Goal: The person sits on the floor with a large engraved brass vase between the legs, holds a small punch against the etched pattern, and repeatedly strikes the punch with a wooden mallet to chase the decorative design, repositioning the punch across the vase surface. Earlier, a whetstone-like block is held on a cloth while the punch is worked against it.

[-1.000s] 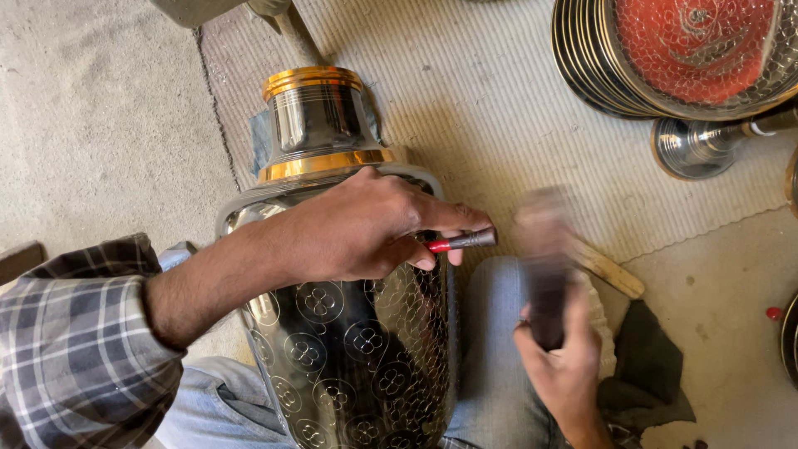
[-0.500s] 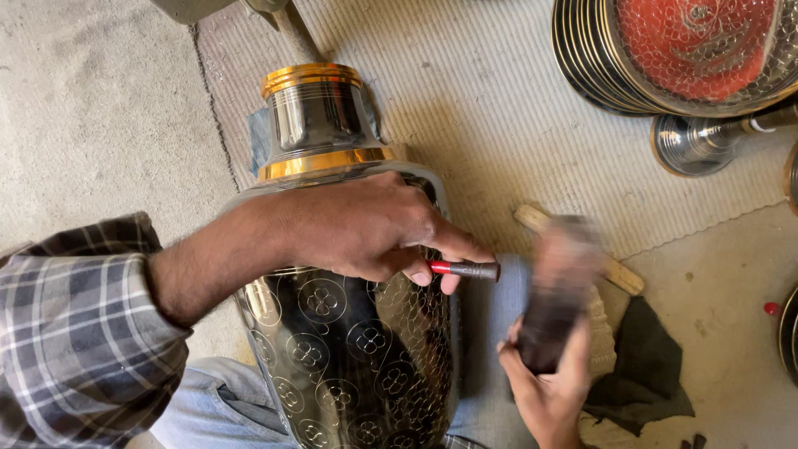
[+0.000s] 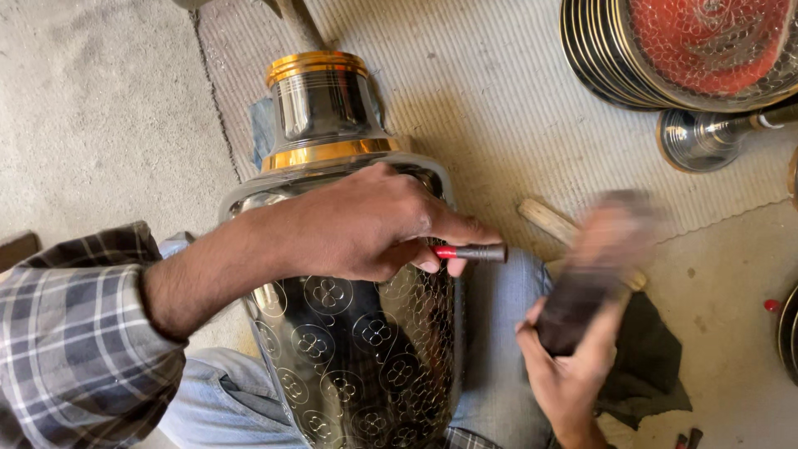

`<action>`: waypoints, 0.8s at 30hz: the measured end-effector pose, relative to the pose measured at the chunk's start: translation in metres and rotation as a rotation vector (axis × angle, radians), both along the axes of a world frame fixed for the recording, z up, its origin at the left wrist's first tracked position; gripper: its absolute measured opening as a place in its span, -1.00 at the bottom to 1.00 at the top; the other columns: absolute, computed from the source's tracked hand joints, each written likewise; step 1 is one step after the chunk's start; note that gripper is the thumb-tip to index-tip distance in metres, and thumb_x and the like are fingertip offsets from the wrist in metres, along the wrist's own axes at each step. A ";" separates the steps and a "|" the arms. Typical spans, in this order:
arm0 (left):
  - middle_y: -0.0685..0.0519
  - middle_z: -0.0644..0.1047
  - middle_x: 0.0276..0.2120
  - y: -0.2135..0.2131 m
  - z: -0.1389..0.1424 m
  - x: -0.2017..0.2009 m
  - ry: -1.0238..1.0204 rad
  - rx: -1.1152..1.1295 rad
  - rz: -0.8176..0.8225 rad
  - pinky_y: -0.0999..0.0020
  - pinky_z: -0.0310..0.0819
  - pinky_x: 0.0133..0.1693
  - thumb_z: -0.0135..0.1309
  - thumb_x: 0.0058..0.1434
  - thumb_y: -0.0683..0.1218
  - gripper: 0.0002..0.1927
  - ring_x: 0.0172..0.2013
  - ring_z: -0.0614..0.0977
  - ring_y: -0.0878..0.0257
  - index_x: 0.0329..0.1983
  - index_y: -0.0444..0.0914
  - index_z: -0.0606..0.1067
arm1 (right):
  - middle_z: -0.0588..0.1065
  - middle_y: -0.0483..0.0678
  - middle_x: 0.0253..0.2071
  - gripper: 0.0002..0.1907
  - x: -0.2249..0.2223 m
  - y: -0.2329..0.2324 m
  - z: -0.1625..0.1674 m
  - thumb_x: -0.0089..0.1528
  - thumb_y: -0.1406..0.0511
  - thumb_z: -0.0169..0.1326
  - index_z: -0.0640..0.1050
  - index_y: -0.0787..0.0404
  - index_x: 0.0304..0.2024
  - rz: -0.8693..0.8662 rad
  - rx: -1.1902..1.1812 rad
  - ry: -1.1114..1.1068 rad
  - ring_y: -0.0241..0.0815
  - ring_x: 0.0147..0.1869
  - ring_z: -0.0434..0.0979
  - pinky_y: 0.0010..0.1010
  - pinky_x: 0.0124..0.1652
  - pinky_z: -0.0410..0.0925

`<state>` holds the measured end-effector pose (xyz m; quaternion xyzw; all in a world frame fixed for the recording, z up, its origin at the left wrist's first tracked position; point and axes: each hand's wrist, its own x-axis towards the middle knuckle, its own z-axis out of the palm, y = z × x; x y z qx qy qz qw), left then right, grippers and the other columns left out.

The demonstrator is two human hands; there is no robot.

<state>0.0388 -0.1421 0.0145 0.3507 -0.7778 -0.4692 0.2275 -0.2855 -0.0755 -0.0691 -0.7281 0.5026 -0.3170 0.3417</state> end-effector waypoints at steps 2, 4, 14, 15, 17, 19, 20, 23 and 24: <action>0.12 0.68 0.04 0.006 0.001 0.001 -0.195 0.058 0.077 0.35 0.65 -0.51 0.09 0.20 -0.36 -0.38 -0.35 0.79 0.36 0.31 -0.06 0.48 | 0.50 0.11 -0.22 -0.10 -0.002 -0.010 -0.001 0.02 0.57 0.22 0.19 0.33 0.39 0.053 0.009 0.006 -0.16 -0.24 0.56 -0.32 -0.22 0.47; 0.12 0.68 0.04 0.016 0.004 0.002 -0.238 0.012 0.185 0.39 0.63 -0.58 0.09 0.19 -0.38 -0.40 -0.40 0.78 0.37 0.27 -0.06 0.51 | 0.49 0.01 -0.22 -0.10 -0.003 -0.024 0.000 0.08 0.54 0.22 0.15 0.39 0.44 0.083 0.304 -0.365 -0.19 -0.18 0.54 -0.37 -0.16 0.49; -0.01 0.71 -0.10 0.058 -0.001 -0.011 -0.225 -0.159 0.720 0.47 0.58 -0.64 0.13 0.34 -0.29 -0.55 -0.51 0.71 0.31 0.30 -0.23 0.46 | 0.51 0.18 -0.01 -0.12 0.016 -0.119 0.058 0.01 0.56 0.19 0.27 0.21 0.39 0.463 -0.116 0.115 -0.03 -0.04 0.57 -0.21 -0.11 0.49; -0.01 0.72 -0.07 0.063 -0.001 -0.014 -0.178 -0.187 0.791 0.49 0.62 -0.62 0.13 0.33 -0.30 -0.56 -0.46 0.74 0.32 0.28 -0.25 0.46 | 0.50 0.07 -0.10 -0.13 0.022 -0.126 0.066 0.04 0.54 0.19 0.27 0.19 0.42 0.441 0.057 -0.015 -0.13 -0.12 0.56 -0.27 -0.15 0.49; -0.01 0.68 -0.03 0.073 -0.001 -0.020 -0.203 -0.295 0.902 0.43 0.71 -0.37 0.15 0.35 -0.29 -0.52 -0.29 0.75 0.28 0.33 -0.26 0.42 | 0.50 -0.05 -0.20 -0.13 0.034 -0.140 0.081 0.08 0.52 0.20 0.27 0.17 0.45 0.478 0.183 -0.066 -0.24 -0.25 0.53 -0.35 -0.26 0.46; 0.01 0.67 -0.03 0.080 -0.001 -0.025 -0.189 -0.337 0.998 0.42 0.76 -0.26 0.17 0.34 -0.29 -0.49 -0.23 0.76 0.28 0.35 -0.27 0.39 | 0.52 -0.08 -0.23 -0.13 0.046 -0.160 0.092 0.10 0.51 0.22 0.27 0.16 0.46 0.588 0.059 0.082 -0.25 -0.33 0.49 -0.40 -0.37 0.42; 0.03 0.68 -0.05 0.084 -0.002 -0.028 -0.164 -0.314 1.042 0.44 0.75 -0.28 0.19 0.33 -0.30 -0.49 -0.26 0.76 0.31 0.34 -0.26 0.39 | 0.52 -0.09 -0.24 -0.13 0.050 -0.168 0.099 0.11 0.50 0.23 0.27 0.15 0.47 0.640 -0.003 0.157 -0.26 -0.37 0.47 -0.42 -0.43 0.39; 0.02 0.68 -0.13 0.089 -0.005 -0.036 -0.121 -0.281 1.147 0.50 0.72 -0.35 0.22 0.28 -0.33 -0.49 -0.37 0.72 0.36 0.29 -0.31 0.40 | 0.53 -0.10 -0.27 -0.11 0.059 -0.181 0.124 0.11 0.46 0.26 0.26 0.10 0.47 0.772 -0.189 0.323 -0.26 -0.44 0.45 -0.45 -0.50 0.40; 0.01 0.68 -0.15 0.091 -0.006 -0.038 -0.114 -0.279 1.178 0.52 0.70 -0.37 0.24 0.26 -0.35 -0.49 -0.41 0.70 0.38 0.27 -0.34 0.40 | 0.52 -0.08 -0.26 -0.10 0.062 -0.181 0.135 0.10 0.44 0.27 0.26 0.06 0.47 0.796 -0.256 0.338 -0.24 -0.42 0.47 -0.44 -0.45 0.46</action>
